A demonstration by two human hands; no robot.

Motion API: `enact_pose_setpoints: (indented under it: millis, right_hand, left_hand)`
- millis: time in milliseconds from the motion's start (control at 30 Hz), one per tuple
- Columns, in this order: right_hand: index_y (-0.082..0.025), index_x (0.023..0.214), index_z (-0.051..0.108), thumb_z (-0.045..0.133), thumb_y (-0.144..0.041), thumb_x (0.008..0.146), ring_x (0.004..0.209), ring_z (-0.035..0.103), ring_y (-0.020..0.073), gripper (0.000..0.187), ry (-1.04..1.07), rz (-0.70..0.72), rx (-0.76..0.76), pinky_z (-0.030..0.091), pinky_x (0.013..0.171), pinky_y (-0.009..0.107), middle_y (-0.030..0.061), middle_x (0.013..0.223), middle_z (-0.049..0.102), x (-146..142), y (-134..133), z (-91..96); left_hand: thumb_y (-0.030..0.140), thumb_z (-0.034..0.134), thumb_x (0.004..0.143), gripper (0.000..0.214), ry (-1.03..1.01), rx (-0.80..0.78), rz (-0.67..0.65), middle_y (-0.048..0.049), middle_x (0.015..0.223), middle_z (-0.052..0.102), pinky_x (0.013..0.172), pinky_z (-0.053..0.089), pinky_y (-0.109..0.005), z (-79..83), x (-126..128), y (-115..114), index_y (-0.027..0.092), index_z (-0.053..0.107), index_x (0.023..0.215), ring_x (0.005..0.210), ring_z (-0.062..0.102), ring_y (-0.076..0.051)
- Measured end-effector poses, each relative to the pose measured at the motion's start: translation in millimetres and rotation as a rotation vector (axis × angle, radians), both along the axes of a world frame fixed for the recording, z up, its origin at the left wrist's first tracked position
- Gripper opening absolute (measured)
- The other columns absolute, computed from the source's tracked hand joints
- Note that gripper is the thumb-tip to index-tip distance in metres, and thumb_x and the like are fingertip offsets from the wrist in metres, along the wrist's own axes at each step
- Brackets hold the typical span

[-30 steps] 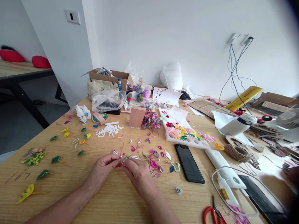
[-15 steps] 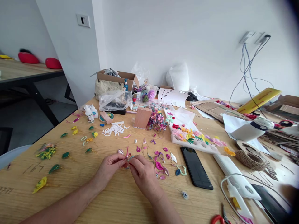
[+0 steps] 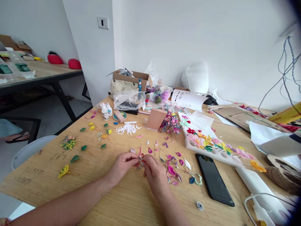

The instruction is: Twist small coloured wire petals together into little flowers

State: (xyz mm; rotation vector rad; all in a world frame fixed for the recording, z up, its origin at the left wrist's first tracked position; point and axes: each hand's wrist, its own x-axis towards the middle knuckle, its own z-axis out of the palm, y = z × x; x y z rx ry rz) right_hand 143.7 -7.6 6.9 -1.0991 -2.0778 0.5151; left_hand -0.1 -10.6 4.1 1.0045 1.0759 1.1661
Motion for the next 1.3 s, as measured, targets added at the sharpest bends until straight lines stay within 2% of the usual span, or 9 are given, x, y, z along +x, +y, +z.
enact_pose_setpoints:
  millis: [100,200,567,1067,1300]
  right_hand:
    - [-0.021,0.085,0.054,0.036,-0.016,0.086,0.046,0.053,0.0098,0.019,-0.051,0.0,-0.072,0.039,0.047,0.02,0.0014,0.069,0.059,-2.0,-1.3,-0.8]
    - [-0.021,0.083,0.053,0.037,-0.015,0.085,0.052,0.056,0.0133,0.017,-0.093,-0.018,-0.056,0.039,0.049,0.022,0.0013,0.064,0.06,-2.9,-1.6,-0.7]
    - [-0.021,0.081,0.051,0.035,-0.015,0.086,0.053,0.055,0.0138,0.018,-0.154,-0.058,0.066,0.038,0.05,0.021,0.0007,0.062,0.059,-2.0,1.4,-2.3]
    - [-0.02,0.079,0.052,0.036,-0.013,0.085,0.058,0.056,0.0145,0.018,-0.174,-0.037,0.044,0.038,0.054,0.022,0.0024,0.066,0.059,-0.3,2.6,-7.0]
    - [-0.019,0.08,0.052,0.034,-0.014,0.086,0.059,0.055,0.0145,0.019,-0.178,-0.027,0.031,0.039,0.054,0.022,0.0024,0.067,0.059,-1.3,1.0,-6.5]
  left_hand:
    - [0.03,0.064,0.065,0.017,-0.008,-0.016,-0.025,-0.0017,0.062,0.061,0.062,0.043,-0.026,-4.1,0.3,0.7,0.014,0.068,0.066,0.062,0.053,-0.015]
    - [0.029,0.063,0.067,0.017,-0.015,-0.022,-0.05,-0.002,0.063,0.063,0.064,0.044,-0.027,-5.0,0.5,0.4,0.014,0.068,0.069,0.063,0.055,-0.015]
    - [0.031,0.062,0.067,0.02,0.047,-0.001,-0.081,-0.003,0.062,0.064,0.062,0.044,-0.026,1.3,0.4,-2.3,0.014,0.07,0.069,0.064,0.055,-0.017]
    - [0.027,0.055,0.075,0.019,0.075,0.099,-0.16,-0.003,0.065,0.063,0.064,0.043,-0.025,-1.2,-2.8,-3.3,0.014,0.068,0.072,0.066,0.056,-0.016]
    - [0.023,0.059,0.071,0.014,0.08,0.099,-0.12,-0.0025,0.065,0.064,0.063,0.043,-0.025,-6.5,-1.7,-1.4,0.013,0.069,0.073,0.064,0.055,-0.015]
